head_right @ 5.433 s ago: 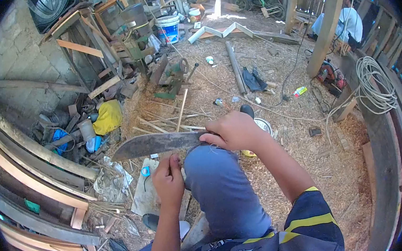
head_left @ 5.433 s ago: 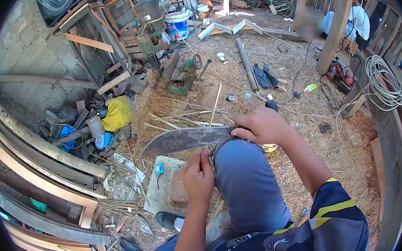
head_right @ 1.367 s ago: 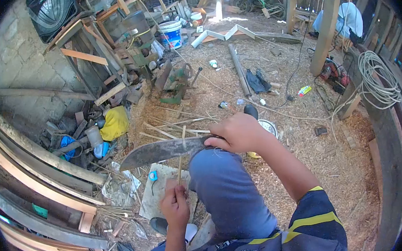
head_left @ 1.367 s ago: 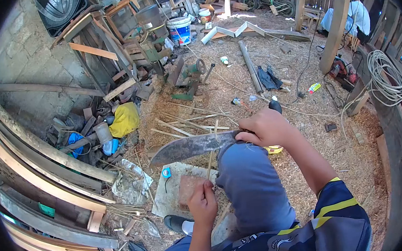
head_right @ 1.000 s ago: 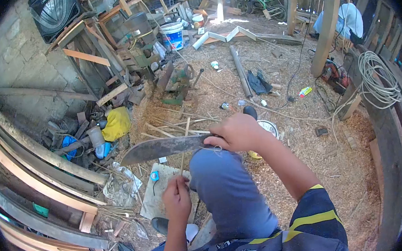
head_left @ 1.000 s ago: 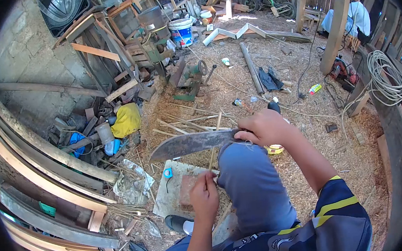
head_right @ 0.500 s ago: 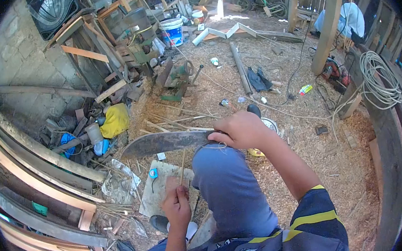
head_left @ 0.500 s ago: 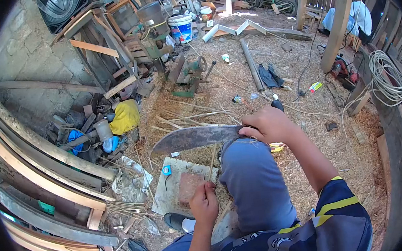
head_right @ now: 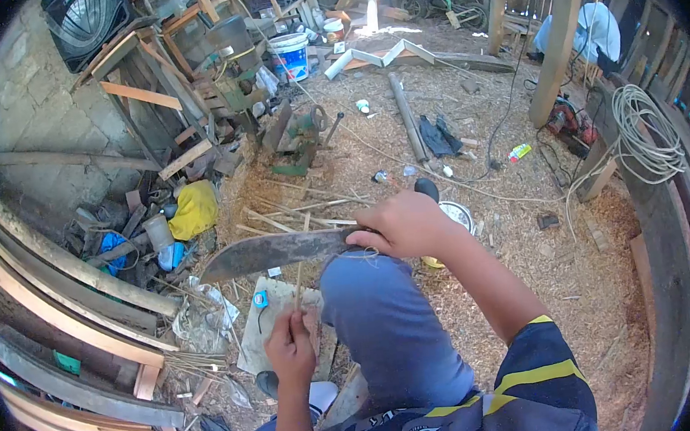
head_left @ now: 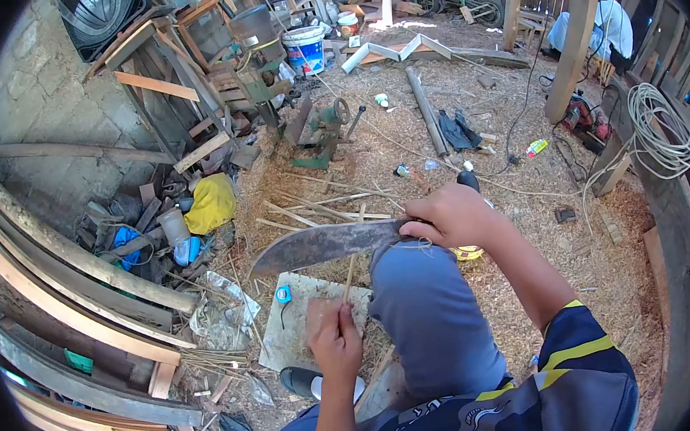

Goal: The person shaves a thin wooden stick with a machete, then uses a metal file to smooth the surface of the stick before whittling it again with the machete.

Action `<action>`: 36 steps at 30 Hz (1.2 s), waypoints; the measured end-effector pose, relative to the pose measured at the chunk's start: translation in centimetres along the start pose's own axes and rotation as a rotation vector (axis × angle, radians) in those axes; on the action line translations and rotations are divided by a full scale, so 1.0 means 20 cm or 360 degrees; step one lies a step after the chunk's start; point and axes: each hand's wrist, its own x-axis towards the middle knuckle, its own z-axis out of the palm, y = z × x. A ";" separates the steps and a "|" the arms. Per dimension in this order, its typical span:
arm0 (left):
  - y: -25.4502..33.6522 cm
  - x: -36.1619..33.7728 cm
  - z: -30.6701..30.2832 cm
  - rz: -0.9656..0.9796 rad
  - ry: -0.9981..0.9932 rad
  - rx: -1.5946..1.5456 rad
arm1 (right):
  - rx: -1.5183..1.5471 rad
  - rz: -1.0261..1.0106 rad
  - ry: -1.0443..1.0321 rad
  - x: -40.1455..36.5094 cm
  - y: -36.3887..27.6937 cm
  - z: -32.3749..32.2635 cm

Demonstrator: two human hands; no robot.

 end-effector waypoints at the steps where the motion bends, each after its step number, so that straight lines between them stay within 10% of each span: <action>1: -0.03 -0.04 -0.01 -0.0062 -0.0009 -0.0004 | 0.0015 0.0001 0.0012 0.00 0.02 0.01; 36: 0.01 0.01 -0.01 -0.0499 -0.0379 -0.0859 | 0.0010 0.0034 -0.0029 0.01 -0.02 0.01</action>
